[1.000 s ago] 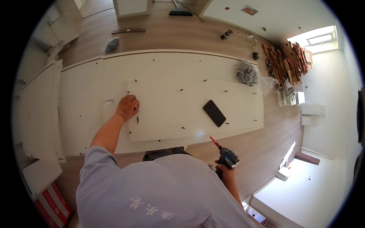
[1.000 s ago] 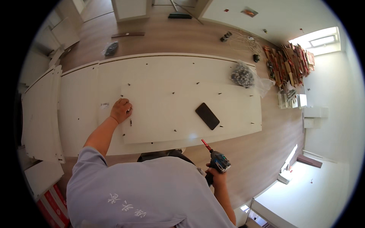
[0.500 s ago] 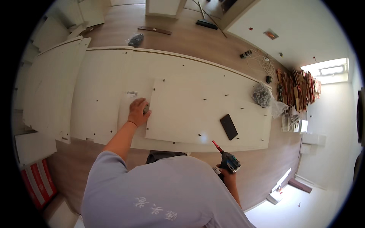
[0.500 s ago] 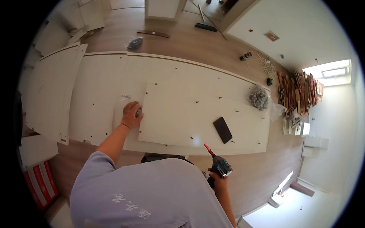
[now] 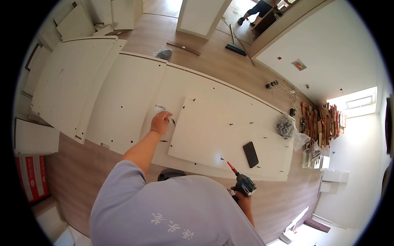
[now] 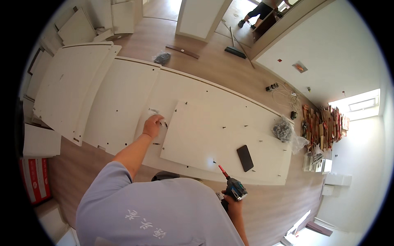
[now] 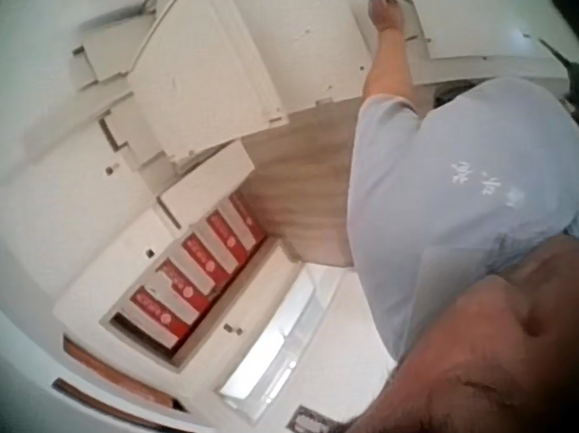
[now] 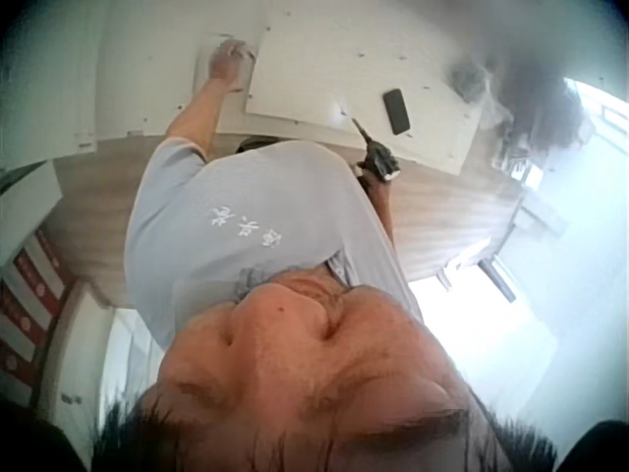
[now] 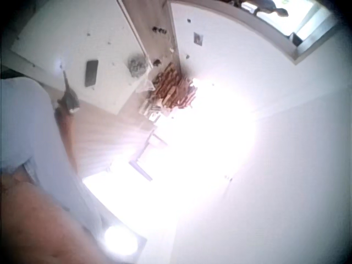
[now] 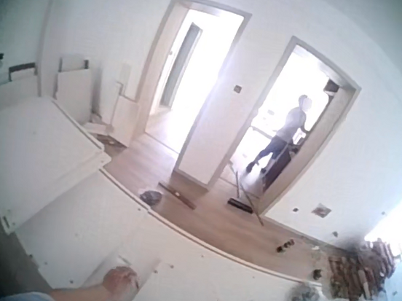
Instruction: The person drives screws into white furniture panels using a power drill, handles a plastic bag of fasteners, and relocates a panel.
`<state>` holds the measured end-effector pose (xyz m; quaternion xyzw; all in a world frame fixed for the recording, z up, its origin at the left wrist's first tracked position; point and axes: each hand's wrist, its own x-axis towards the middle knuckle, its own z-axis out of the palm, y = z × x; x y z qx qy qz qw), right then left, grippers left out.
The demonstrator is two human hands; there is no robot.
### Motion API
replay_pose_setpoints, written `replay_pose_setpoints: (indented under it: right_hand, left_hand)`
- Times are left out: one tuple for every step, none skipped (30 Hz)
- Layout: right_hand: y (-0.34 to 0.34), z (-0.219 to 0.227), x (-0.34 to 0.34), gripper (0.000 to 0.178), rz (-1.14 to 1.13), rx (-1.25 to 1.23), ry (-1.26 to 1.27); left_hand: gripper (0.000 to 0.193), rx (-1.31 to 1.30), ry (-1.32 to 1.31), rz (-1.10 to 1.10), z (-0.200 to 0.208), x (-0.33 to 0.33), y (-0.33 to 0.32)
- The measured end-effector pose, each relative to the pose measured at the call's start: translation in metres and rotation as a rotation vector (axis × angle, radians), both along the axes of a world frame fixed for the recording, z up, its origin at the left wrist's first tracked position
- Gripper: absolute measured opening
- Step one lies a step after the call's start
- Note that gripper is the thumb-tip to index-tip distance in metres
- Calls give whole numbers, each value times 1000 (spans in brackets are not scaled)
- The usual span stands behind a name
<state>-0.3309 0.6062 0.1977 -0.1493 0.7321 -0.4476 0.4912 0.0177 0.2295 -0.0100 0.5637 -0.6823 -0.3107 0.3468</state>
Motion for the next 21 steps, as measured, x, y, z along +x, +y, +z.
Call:
replay_pose_setpoints:
  right_hand:
    - [1, 0, 2, 49, -8, -2, 0]
    - [4, 2, 3, 50, -15, 6, -9]
    - [2, 1, 6, 52, -14, 11, -22]
    - [1, 0, 8, 54, -6, 14, -39]
    - [3, -2, 10, 53, 13, -3, -44]
    - [8, -7, 10, 53, 20, -21, -43]
    - [15, -5, 8, 52, 25, -40, -38]
    - [27, -3, 6, 52, 72, -42, 29]
    - [35, -5, 5, 52, 127, -53, 93]
    - [40, -5, 4, 52, 181, -63, 160]
    - [45, -5, 2, 52, 117, -55, 98]
    - [48, 1, 7, 52, 63, -47, 29]
    - [51, 5, 12, 52, 7, -38, -42]
    - [56, 5, 13, 53, -8, -47, -58]
    - [64, 2, 16, 53, -21, -54, -82]
    - [70, -1, 21, 53, -37, -62, -113]
    - [77, -3, 24, 54, -31, -96, -108]
    - [85, -12, 28, 55, -31, -117, -139]
    - [96, -17, 33, 56, -31, -130, -153]
    - [105, -23, 38, 57, -29, -144, -168]
    - [111, -30, 43, 57, -19, -169, -177]
  left_hand:
    - [20, 83, 81, 76, 2, -1, -3]
    - [20, 167, 161, 150, 5, -2, -7]
    - [19, 233, 317, 216, -2, 2, -13]
    - [18, 293, 472, 286, -7, 10, -21]
    - [17, 352, 627, 356, -13, 18, -24]
    - [16, 437, 883, 423, -12, 18, -25]
    - [16, 524, 1141, 484, 1, 17, -24]
    - [16, 612, 1400, 543, 15, 17, -21]
    - [17, 678, 1495, 547, 29, 20, -18]
    - [18, 747, 1590, 549, 38, 22, -13]
    - [19, 819, 1685, 547, 46, 22, -8]
    - [20, 828, 1684, 511, 48, 27, 0]
    - [20, 839, 1680, 473, 46, 33, 8]
    - [21, 850, 1675, 434, 44, 34, 17]
    - [20, 847, 1661, 381, 39, 37, 27]
    - [20, 844, 1638, 329, 36, 40, 39]
    - [19, 839, 1614, 278, 33, 46, 51]
    - [18, 849, 1583, 207, 36, 49, 63]
    - [17, 868, 1565, 137, 38, 46, 79]
    - [16, 886, 1546, 67, 39, 42, 96]
    - [13, 916, 1489, 58, 53, 37, 113]
